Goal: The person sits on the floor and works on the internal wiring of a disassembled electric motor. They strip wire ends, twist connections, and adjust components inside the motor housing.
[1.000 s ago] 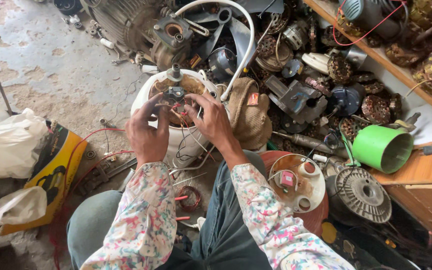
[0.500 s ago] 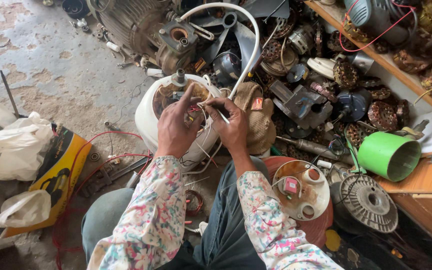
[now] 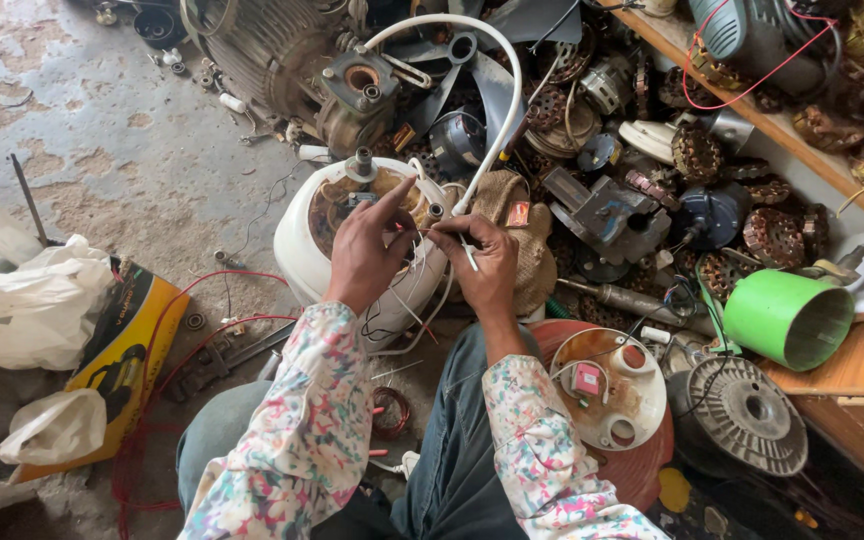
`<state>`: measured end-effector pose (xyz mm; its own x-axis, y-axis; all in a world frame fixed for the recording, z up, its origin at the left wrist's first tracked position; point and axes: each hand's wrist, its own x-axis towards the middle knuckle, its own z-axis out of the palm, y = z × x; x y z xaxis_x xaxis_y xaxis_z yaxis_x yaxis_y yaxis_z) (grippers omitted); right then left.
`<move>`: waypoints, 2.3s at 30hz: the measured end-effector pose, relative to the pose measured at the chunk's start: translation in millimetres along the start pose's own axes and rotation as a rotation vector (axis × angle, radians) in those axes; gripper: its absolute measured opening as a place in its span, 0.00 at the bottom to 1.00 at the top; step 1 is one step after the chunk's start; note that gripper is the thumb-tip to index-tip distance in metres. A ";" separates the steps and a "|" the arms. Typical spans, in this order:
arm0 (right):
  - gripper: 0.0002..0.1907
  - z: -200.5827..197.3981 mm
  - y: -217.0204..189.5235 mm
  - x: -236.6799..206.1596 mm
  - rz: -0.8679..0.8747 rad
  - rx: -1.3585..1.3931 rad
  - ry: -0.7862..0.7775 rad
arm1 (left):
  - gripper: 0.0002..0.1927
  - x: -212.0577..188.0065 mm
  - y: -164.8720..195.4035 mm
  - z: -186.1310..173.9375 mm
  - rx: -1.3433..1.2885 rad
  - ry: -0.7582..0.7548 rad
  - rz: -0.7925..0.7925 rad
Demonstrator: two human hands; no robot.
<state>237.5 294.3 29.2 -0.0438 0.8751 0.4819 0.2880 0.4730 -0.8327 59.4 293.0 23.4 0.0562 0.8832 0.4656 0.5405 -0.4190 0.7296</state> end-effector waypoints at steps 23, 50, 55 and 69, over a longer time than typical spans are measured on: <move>0.13 -8.3 66.4 -3.2 0.256 0.556 0.141 | 0.40 2.3 -7.7 4.1 -0.317 -0.073 -0.238; 0.28 -3.0 50.8 -0.1 0.230 0.453 0.049 | 0.39 1.0 -8.6 -3.0 -0.367 -0.088 -0.321; 0.27 2.0 55.5 -1.5 0.206 0.488 0.050 | 0.39 0.1 -11.5 -1.3 -0.376 -0.085 -0.306; 0.27 2.5 50.7 -4.3 0.192 0.447 0.023 | 0.40 -2.6 -14.6 1.4 -0.362 -0.093 -0.292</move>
<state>249.9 314.8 -15.8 -0.0079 0.9508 0.3097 -0.1507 0.3051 -0.9403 52.6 297.0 10.8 0.0299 0.9831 0.1803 0.2183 -0.1825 0.9587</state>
